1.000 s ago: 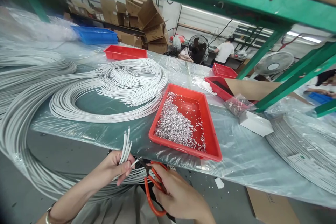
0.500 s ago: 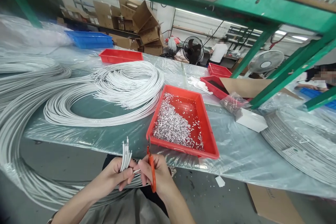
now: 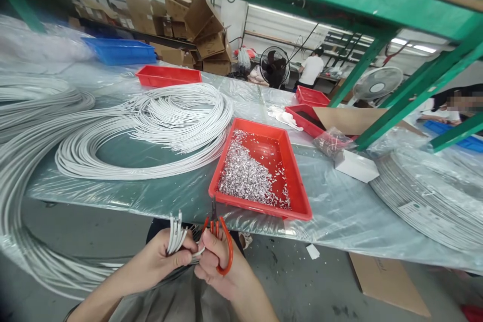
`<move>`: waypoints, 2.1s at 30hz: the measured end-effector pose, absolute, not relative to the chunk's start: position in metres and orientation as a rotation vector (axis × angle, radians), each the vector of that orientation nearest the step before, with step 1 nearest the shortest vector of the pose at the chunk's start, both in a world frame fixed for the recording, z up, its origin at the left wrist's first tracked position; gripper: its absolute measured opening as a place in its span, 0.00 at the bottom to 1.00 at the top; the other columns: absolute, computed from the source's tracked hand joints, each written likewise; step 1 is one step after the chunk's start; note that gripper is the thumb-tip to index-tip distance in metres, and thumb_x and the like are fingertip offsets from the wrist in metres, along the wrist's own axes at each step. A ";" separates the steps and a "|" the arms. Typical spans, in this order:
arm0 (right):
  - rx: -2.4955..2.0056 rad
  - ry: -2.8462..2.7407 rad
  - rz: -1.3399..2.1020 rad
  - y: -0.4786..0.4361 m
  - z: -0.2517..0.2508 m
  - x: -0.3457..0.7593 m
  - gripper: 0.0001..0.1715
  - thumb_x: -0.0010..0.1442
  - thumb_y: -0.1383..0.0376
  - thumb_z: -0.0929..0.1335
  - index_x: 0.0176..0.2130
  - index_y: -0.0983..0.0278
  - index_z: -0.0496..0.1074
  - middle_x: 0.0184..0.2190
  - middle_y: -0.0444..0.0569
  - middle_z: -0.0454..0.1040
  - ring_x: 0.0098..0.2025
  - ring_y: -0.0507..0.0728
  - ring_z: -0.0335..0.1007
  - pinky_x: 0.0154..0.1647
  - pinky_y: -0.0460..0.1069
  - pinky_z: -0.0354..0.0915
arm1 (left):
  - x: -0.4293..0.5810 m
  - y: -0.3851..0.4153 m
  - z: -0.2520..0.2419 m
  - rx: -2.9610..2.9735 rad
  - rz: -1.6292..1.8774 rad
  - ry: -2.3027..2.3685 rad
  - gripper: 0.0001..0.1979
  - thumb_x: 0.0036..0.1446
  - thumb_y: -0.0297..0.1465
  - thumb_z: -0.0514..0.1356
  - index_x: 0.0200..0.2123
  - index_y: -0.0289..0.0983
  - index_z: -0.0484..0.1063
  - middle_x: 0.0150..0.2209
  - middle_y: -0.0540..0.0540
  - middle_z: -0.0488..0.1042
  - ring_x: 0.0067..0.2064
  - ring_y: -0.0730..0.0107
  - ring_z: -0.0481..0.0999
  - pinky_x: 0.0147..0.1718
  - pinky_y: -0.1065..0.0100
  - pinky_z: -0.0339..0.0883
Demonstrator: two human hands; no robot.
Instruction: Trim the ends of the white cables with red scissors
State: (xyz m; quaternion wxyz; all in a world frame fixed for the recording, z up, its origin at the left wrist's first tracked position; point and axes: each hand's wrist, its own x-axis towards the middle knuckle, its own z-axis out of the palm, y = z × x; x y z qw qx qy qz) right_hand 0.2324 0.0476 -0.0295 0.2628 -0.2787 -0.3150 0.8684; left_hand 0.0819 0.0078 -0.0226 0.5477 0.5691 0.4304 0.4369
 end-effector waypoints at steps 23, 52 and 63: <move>-0.866 -0.961 1.905 0.042 -0.028 0.228 0.18 0.43 0.54 0.74 0.27 0.65 0.72 0.13 0.36 0.61 0.16 0.47 0.48 0.19 0.44 0.44 | 0.095 0.011 -0.029 1.216 1.272 1.306 0.10 0.50 0.31 0.61 0.20 0.34 0.69 0.21 0.52 0.64 0.24 0.73 0.61 0.24 0.72 0.53; -0.924 -1.090 1.669 0.039 -0.032 0.228 0.17 0.51 0.54 0.70 0.21 0.64 0.72 0.12 0.39 0.62 0.16 0.47 0.50 0.18 0.44 0.50 | 0.098 0.011 -0.028 1.130 1.314 1.225 0.09 0.50 0.33 0.61 0.22 0.34 0.70 0.22 0.51 0.70 0.27 0.70 0.67 0.29 0.72 0.59; -1.014 -1.428 1.431 0.045 -0.024 0.231 0.10 0.48 0.61 0.70 0.23 0.66 0.76 0.11 0.40 0.62 0.15 0.49 0.55 0.16 0.44 0.55 | 0.094 0.013 -0.028 1.107 1.221 1.137 0.17 0.49 0.42 0.61 0.21 0.34 0.69 0.17 0.55 0.62 0.19 0.78 0.56 0.19 0.75 0.51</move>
